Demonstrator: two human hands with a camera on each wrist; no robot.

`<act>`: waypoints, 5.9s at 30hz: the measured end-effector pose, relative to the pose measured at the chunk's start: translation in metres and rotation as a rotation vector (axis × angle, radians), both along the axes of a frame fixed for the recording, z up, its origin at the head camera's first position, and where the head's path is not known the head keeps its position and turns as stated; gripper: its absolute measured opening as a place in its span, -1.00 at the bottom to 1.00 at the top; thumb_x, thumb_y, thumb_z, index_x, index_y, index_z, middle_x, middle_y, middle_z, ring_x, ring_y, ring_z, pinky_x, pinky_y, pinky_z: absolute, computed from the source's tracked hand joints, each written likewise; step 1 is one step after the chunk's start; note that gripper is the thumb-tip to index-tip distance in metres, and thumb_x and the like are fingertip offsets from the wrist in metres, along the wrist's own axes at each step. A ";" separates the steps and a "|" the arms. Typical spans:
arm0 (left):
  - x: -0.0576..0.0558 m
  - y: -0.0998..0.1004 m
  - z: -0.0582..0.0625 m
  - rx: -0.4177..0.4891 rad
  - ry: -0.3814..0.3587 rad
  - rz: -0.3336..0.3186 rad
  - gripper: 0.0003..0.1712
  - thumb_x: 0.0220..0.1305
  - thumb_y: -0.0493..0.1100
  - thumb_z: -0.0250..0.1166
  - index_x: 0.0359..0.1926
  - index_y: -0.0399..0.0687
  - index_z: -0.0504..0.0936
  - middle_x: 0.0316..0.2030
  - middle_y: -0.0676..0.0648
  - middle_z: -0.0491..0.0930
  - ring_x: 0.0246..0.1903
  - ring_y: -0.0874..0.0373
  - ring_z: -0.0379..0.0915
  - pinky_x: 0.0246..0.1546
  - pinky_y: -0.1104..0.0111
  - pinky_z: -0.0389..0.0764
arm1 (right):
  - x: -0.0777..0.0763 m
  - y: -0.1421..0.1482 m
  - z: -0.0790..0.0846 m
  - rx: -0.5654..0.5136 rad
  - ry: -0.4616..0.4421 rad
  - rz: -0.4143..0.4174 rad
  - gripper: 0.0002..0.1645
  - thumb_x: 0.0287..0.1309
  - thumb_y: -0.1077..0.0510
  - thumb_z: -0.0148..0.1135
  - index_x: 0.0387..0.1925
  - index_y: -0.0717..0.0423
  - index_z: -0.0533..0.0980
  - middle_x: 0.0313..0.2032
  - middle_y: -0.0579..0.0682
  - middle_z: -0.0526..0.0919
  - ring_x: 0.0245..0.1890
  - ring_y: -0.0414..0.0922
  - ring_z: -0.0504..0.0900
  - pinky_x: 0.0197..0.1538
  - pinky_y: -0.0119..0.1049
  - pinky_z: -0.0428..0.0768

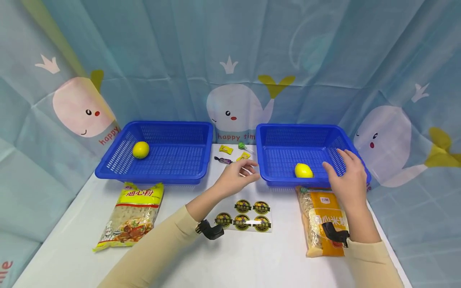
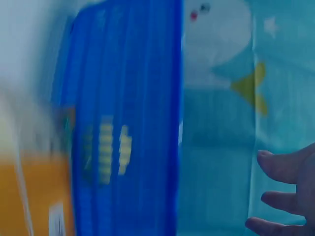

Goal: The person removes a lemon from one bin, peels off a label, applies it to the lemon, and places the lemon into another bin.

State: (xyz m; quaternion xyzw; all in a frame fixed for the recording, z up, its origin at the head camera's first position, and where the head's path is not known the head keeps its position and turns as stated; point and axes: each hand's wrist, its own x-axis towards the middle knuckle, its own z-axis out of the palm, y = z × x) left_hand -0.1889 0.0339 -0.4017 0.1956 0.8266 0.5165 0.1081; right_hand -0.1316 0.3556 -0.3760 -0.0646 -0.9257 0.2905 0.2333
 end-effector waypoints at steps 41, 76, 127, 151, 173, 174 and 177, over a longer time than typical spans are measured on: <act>-0.119 -0.198 0.065 -0.141 0.111 0.293 -0.28 0.35 0.13 0.33 0.42 0.03 0.34 0.31 -0.17 0.42 0.28 -0.13 0.35 0.20 -0.04 0.50 | -0.071 -0.260 -0.052 -0.420 -0.399 0.641 -0.07 0.12 -0.27 0.44 0.48 -0.32 0.28 0.46 -0.13 0.34 0.34 0.06 0.49 0.18 0.02 0.63; -0.162 -0.340 -0.015 -0.366 -0.439 0.246 0.09 0.27 -0.21 0.39 0.60 -0.18 -0.13 0.53 -0.49 -0.24 0.48 -0.49 -0.24 0.43 -0.33 -0.08 | -0.069 -0.281 -0.064 -0.397 -0.489 0.691 -0.20 0.26 -0.24 0.32 0.48 -0.35 0.29 0.50 -0.11 0.28 0.24 0.03 0.59 0.11 0.02 0.65; 0.006 -0.217 0.017 0.104 -0.048 0.117 -0.34 0.29 -0.01 0.42 0.36 0.04 0.44 0.30 -0.07 0.46 0.31 -0.09 0.35 0.21 0.25 0.51 | -0.051 -0.267 -0.044 -0.406 -0.366 0.654 -0.24 0.37 -0.24 0.20 0.49 -0.15 0.27 0.37 0.02 0.47 0.19 -0.03 0.64 0.19 -0.06 0.63; 0.042 -0.117 -0.015 0.207 0.075 0.048 -0.29 0.22 -0.13 0.49 0.36 -0.03 0.44 0.25 -0.10 0.47 0.20 -0.04 0.47 0.12 0.28 0.64 | 0.001 -0.222 -0.039 -0.682 -0.243 0.626 -0.46 0.34 -0.02 0.30 0.28 0.05 0.52 0.21 0.03 0.60 0.14 -0.02 0.61 0.03 -0.39 0.66; 0.007 -0.064 -0.075 0.033 -0.031 0.125 -0.32 0.23 -0.21 0.46 0.36 -0.07 0.47 0.28 -0.22 0.47 0.20 -0.11 0.51 0.11 0.25 0.64 | -0.031 -0.190 -0.088 -0.512 -0.411 0.453 -0.36 0.28 -0.04 0.36 0.33 0.08 0.47 0.30 0.16 0.51 0.21 0.20 0.59 0.12 -0.07 0.67; 0.004 -0.062 -0.078 0.028 -0.029 0.130 -0.32 0.24 -0.23 0.45 0.37 -0.08 0.46 0.28 -0.24 0.46 0.22 -0.11 0.49 0.12 0.26 0.63 | -0.034 -0.191 -0.090 -0.496 -0.410 0.443 -0.35 0.29 -0.05 0.35 0.33 0.08 0.46 0.30 0.17 0.51 0.21 0.20 0.59 0.13 -0.05 0.66; -0.003 -0.058 -0.083 0.013 -0.010 0.142 -0.32 0.26 -0.30 0.41 0.39 -0.13 0.43 0.29 -0.28 0.43 0.28 -0.12 0.45 0.16 0.28 0.60 | -0.045 -0.193 -0.093 -0.467 -0.412 0.417 -0.37 0.29 -0.07 0.35 0.31 0.07 0.48 0.29 0.18 0.53 0.20 0.20 0.60 0.19 0.00 0.62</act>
